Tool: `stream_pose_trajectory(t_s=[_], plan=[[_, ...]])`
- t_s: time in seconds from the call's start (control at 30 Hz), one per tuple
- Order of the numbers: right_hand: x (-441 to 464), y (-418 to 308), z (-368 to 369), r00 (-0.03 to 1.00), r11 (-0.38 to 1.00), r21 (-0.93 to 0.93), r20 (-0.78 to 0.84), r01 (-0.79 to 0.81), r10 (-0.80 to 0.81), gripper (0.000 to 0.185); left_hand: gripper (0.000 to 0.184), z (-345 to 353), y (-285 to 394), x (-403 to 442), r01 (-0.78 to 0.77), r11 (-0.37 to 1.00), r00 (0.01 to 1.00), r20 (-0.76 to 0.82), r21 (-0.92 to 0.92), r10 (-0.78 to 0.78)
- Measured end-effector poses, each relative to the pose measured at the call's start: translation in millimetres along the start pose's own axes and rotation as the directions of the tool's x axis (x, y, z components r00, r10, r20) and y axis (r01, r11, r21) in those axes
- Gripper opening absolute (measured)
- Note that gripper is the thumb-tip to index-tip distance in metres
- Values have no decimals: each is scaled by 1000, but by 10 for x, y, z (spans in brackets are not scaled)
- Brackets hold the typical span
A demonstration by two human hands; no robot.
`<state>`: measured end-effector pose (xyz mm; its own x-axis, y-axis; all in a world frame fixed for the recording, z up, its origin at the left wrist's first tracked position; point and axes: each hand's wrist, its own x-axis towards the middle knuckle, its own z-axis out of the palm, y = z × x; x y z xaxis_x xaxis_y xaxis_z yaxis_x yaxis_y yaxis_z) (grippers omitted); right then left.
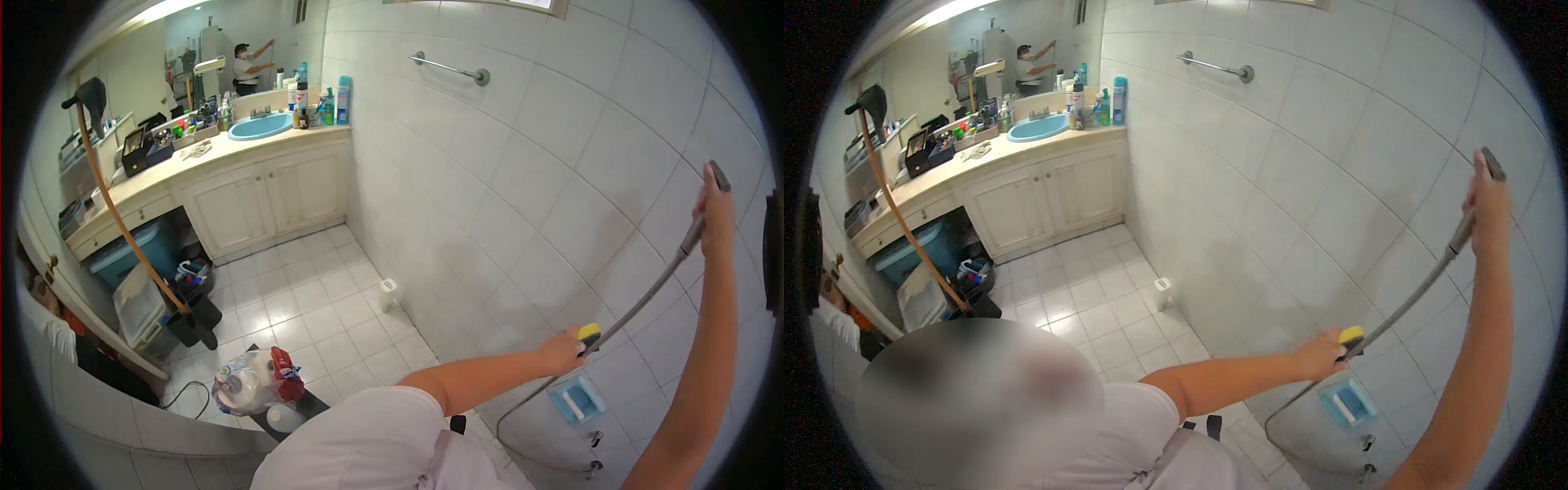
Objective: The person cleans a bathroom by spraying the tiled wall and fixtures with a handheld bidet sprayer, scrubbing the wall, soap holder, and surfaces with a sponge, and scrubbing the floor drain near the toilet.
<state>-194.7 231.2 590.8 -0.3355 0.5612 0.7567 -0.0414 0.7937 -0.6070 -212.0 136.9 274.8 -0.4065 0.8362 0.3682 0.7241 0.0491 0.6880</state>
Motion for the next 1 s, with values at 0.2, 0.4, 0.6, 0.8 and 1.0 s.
stream_pose_trajectory(t_s=[0.2,0.4,0.6,0.8,1.0], plan=[[191,489,-937,985,995,20,-144,-95,97,39,28,504,183,250,-113,993,992,46,-14,114],[-156,531,-1672,915,975,-63,-363,-214,177,32,24,572,127,242,-201,969,977,38,-145,208],[-253,711,-2015,891,906,-256,-398,-337,219,31,23,410,-49,179,-76,993,989,118,-87,86],[-238,472,-1251,944,978,-45,-274,-203,184,32,20,352,-314,91,-7,996,1000,29,-85,10],[-405,105,-584,981,982,-20,43,-190,190,33,24,360,-689,-62,163,984,981,116,-66,-154]])
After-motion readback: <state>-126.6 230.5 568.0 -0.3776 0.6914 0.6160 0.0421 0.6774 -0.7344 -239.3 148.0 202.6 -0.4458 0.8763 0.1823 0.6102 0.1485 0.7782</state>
